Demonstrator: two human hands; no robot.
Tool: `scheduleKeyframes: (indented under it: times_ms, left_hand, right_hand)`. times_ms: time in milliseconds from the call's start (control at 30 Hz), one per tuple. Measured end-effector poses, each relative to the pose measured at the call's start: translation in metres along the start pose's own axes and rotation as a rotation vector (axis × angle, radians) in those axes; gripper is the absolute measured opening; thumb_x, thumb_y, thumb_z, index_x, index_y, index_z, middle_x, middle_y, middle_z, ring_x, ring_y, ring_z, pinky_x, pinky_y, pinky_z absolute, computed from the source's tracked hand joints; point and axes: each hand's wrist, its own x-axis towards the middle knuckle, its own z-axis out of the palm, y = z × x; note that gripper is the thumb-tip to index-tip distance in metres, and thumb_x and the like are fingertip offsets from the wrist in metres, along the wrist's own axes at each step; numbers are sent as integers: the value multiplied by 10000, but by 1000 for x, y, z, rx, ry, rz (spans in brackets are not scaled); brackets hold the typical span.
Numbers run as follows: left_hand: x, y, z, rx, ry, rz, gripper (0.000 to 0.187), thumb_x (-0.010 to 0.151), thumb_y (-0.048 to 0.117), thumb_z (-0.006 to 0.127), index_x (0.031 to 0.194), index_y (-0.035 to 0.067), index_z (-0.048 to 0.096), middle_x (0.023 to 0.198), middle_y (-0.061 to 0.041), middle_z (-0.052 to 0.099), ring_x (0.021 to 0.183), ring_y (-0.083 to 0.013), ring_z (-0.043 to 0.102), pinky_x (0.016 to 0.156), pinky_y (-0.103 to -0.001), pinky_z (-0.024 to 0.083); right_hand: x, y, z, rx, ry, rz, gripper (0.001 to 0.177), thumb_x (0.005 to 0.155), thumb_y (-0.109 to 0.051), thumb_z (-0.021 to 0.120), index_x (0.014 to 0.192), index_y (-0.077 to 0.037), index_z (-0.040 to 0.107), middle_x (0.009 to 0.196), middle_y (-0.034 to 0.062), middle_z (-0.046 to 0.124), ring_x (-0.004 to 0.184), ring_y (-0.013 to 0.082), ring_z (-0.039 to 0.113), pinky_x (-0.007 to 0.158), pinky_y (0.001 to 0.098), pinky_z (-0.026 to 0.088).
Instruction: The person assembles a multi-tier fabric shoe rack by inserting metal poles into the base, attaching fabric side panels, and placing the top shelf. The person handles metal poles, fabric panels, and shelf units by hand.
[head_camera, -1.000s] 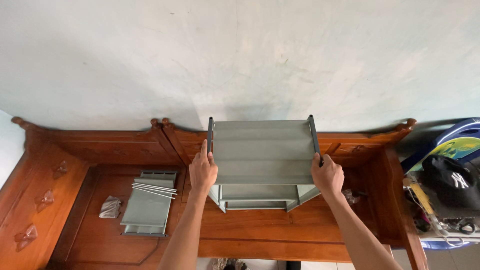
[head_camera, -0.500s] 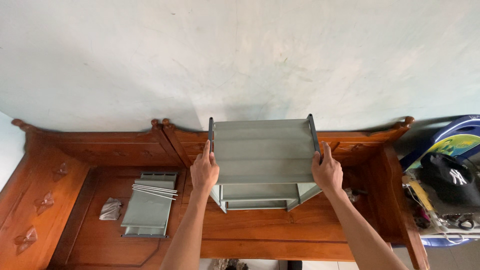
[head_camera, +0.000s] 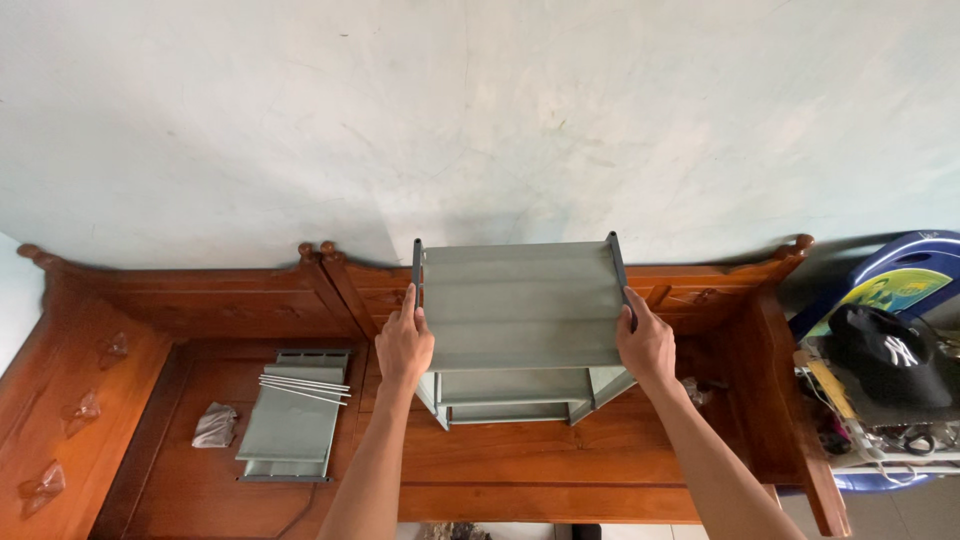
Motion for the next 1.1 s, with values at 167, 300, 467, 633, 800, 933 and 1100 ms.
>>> scheduleKeyframes:
  times_ms: [167, 300, 467, 633, 800, 933, 1100]
  left_hand:
    - [-1, -2, 5, 74, 15, 0, 497, 1067, 319, 392, 1558, 238, 401, 962, -54, 684, 926, -244, 682, 846, -464, 507]
    - [-1, -6, 5, 76, 7, -18, 505, 1072, 324, 390, 1571, 250, 397, 1025, -44, 683, 977, -237, 672, 893, -459, 486]
    - [-3, -4, 8, 85, -35, -62, 510, 1076, 328, 380, 1583, 273, 378, 1029, -41, 693, 984, -226, 666, 923, -452, 473]
    - [-4, -4, 11, 120, 31, -26, 500, 1066, 309, 401, 1562, 252, 406, 1054, -40, 693, 1011, -240, 649, 903, -482, 464]
    - [-4, -6, 10, 125, 41, -22, 492, 1062, 299, 419, 1551, 253, 430, 1049, -33, 699, 998, -245, 648, 918, -476, 460]
    - [-4, -3, 11, 141, 46, -38, 494, 1053, 301, 438, 1545, 259, 439, 1036, -41, 692, 981, -245, 646, 899, -481, 460]
    - [-6, -4, 9, 124, 88, -11, 481, 1035, 271, 480, 1515, 239, 496, 991, -33, 700, 948, -238, 647, 861, -466, 471]
  right_hand:
    - [-1, -1, -2, -28, -47, 79, 422, 1032, -266, 529, 1440, -193, 607, 709, 152, 702, 568, 270, 672, 577, 419, 535]
    - [-1, 1, -2, -19, -93, 128, 446, 1020, -304, 524, 1447, -196, 592, 810, 151, 733, 670, 276, 711, 630, 433, 550]
    - [13, 1, 0, -61, -40, 53, 366, 1006, -337, 561, 1261, -94, 661, 1081, 183, 689, 921, 351, 682, 764, 485, 547]
    - [24, 2, 18, -41, -62, 82, 347, 1028, -304, 529, 1204, -13, 601, 1241, 201, 582, 965, 389, 675, 793, 487, 569]
    - [19, 17, 28, 15, 75, -108, 330, 990, -233, 603, 1204, 18, 610, 1284, 211, 583, 1075, 412, 636, 893, 490, 541]
    - [20, 18, 27, 27, 65, -116, 342, 987, -216, 600, 1217, 37, 607, 1276, 245, 600, 1074, 443, 631, 883, 506, 534]
    - [18, 10, 20, 69, 39, -73, 356, 989, -202, 581, 1244, 47, 600, 1205, 270, 634, 1030, 438, 658, 883, 509, 540]
